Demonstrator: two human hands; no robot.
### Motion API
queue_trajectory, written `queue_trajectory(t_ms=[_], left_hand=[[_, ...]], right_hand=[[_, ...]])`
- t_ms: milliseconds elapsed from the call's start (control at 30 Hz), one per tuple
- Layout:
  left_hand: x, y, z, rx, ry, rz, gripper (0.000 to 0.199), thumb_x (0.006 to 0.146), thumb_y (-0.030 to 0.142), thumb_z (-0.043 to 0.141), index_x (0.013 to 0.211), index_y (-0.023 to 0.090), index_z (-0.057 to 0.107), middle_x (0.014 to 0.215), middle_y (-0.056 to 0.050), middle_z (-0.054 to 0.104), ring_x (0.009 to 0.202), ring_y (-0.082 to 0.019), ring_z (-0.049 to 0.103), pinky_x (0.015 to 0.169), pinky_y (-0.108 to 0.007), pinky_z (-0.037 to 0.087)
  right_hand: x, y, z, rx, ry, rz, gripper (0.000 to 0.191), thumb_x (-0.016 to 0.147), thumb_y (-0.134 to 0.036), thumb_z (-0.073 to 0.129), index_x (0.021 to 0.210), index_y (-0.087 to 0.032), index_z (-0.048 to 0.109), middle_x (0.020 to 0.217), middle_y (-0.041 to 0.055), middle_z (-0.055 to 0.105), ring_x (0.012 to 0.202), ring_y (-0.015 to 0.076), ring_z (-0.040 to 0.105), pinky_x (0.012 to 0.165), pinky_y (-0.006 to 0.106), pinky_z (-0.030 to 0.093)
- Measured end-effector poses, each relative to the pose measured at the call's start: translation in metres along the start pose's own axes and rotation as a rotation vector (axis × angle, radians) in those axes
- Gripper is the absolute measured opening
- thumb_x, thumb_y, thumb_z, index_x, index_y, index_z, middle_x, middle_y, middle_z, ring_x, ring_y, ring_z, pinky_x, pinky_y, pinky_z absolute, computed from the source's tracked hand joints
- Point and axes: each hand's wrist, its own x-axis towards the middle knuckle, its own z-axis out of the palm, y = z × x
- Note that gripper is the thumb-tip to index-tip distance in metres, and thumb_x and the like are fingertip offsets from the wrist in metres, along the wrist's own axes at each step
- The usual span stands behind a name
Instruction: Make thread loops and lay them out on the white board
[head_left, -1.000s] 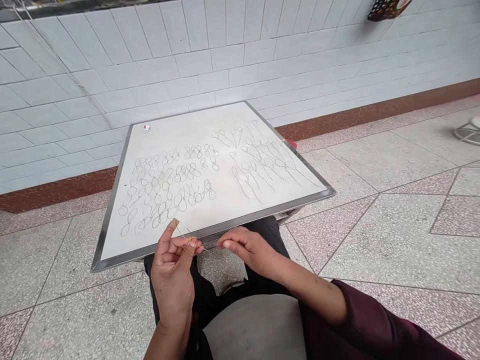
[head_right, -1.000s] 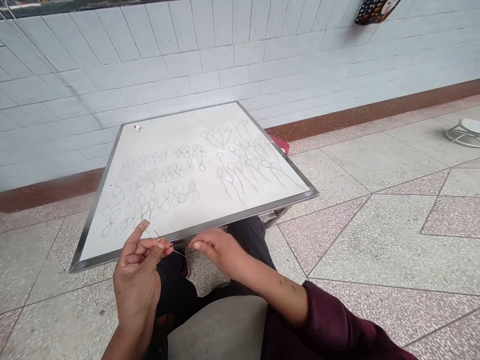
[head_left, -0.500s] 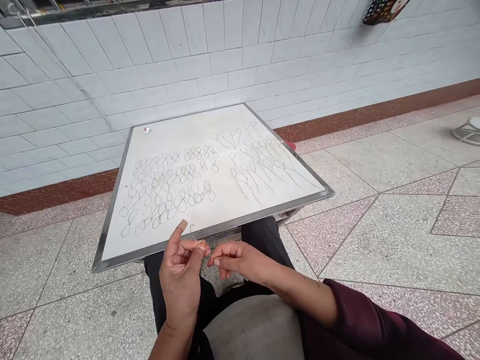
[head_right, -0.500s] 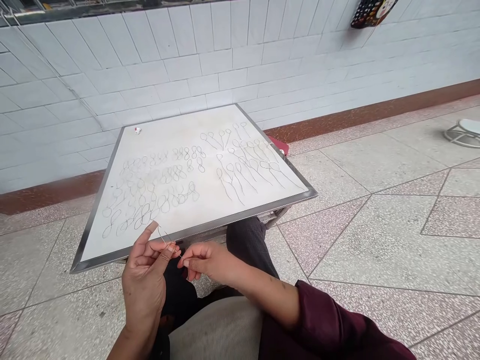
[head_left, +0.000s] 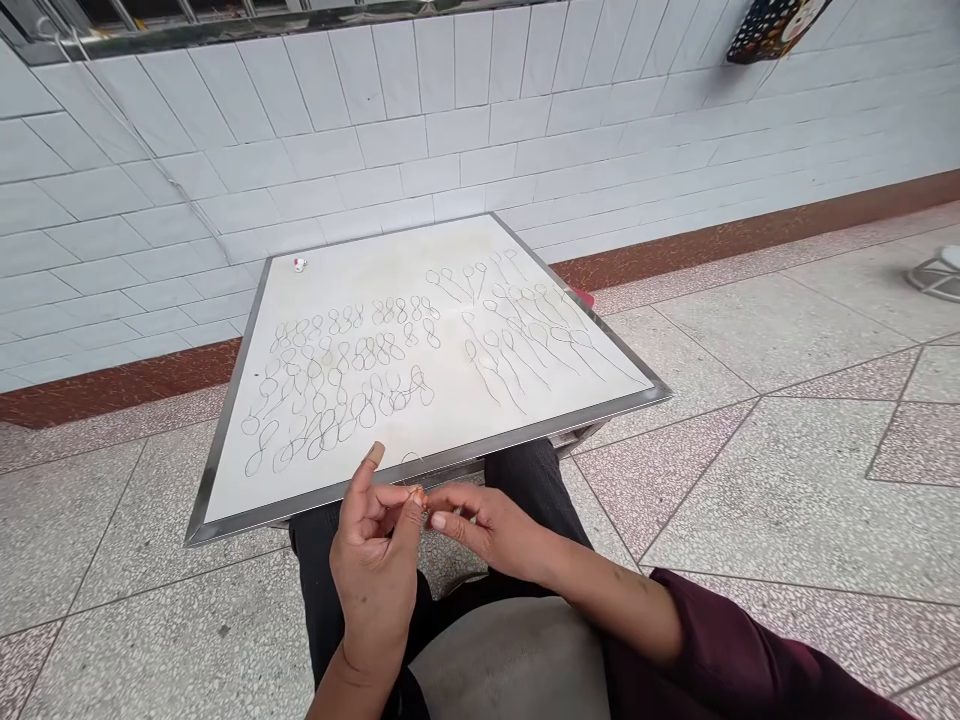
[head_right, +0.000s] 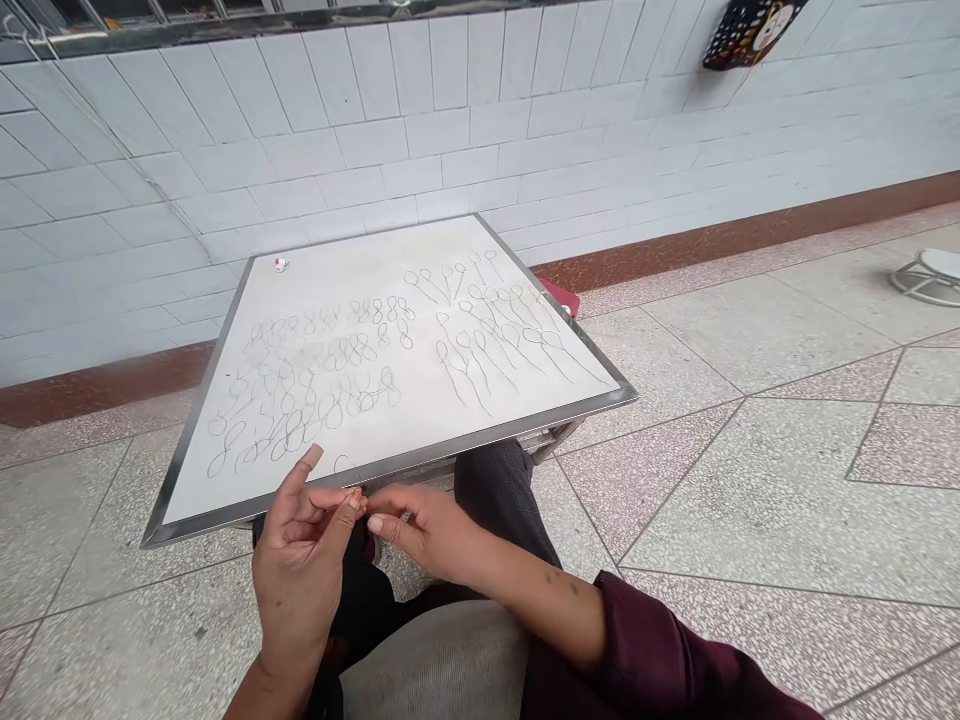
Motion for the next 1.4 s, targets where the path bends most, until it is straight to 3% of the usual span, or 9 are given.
queue_trajectory(t_ms=[100,333,533,833,1100,1400], left_hand=[[-0.002,0.001,0.002,0.052,-0.04,0.02,0.062,0.081,0.035,0.076,0.139,0.031,0.057,0.078,0.003,0.07,0.07,-0.016,0.067,0.076,-0.032,0.057],[-0.002,-0.004,0.004,-0.14,-0.206,-0.094,0.061,0.078,0.036,0.079,0.136,0.028,0.06,0.079,0.002,0.074,0.071,-0.017,0.069,0.077,-0.033,0.059],[0.004,-0.009,0.004,-0.308,-0.289,-0.228,0.061,0.077,0.03,0.08,0.134,0.026,0.061,0.083,0.001,0.074,0.076,-0.015,0.07,0.078,-0.032,0.058],[0.002,-0.011,0.009,-0.426,-0.223,-0.327,0.056,0.075,0.028,0.083,0.127,0.022,0.063,0.076,0.004,0.068,0.066,-0.009,0.061,0.072,-0.024,0.053],[0.001,-0.013,0.011,-0.462,-0.188,-0.351,0.053,0.076,0.028,0.081,0.126,0.023,0.063,0.078,0.004,0.066,0.07,-0.011,0.061,0.068,-0.024,0.052],[-0.001,-0.015,0.015,-0.512,-0.173,-0.378,0.055,0.076,0.026,0.081,0.126,0.021,0.059,0.079,0.002,0.067,0.075,-0.014,0.063,0.07,-0.028,0.054]], right_hand=[[0.002,-0.008,-0.007,0.043,0.171,-0.038,0.029,0.09,-0.048,0.067,0.105,-0.024,0.071,0.096,0.0032,0.068,0.088,0.0168,0.062,0.081,0.032,0.051],[0.005,-0.011,-0.004,0.317,0.232,-0.017,0.023,0.087,-0.045,0.071,0.093,-0.022,0.071,0.078,-0.0014,0.069,0.071,0.0142,0.066,0.07,0.029,0.054],[0.004,-0.007,-0.005,0.315,0.276,-0.038,0.02,0.085,-0.042,0.073,0.091,-0.022,0.072,0.082,-0.0012,0.071,0.072,0.0135,0.066,0.069,0.028,0.054],[0.004,-0.007,-0.002,0.359,0.296,-0.012,0.022,0.083,-0.043,0.075,0.089,-0.022,0.071,0.082,-0.0008,0.071,0.077,0.0141,0.065,0.072,0.028,0.053],[0.004,-0.003,-0.002,0.399,0.266,-0.054,0.011,0.088,-0.032,0.072,0.094,-0.023,0.072,0.086,-0.0014,0.07,0.082,0.0132,0.064,0.075,0.027,0.052],[0.006,-0.002,-0.005,0.374,0.212,-0.067,0.021,0.091,-0.036,0.068,0.107,-0.023,0.064,0.084,-0.0027,0.059,0.076,0.0114,0.058,0.072,0.026,0.049]])
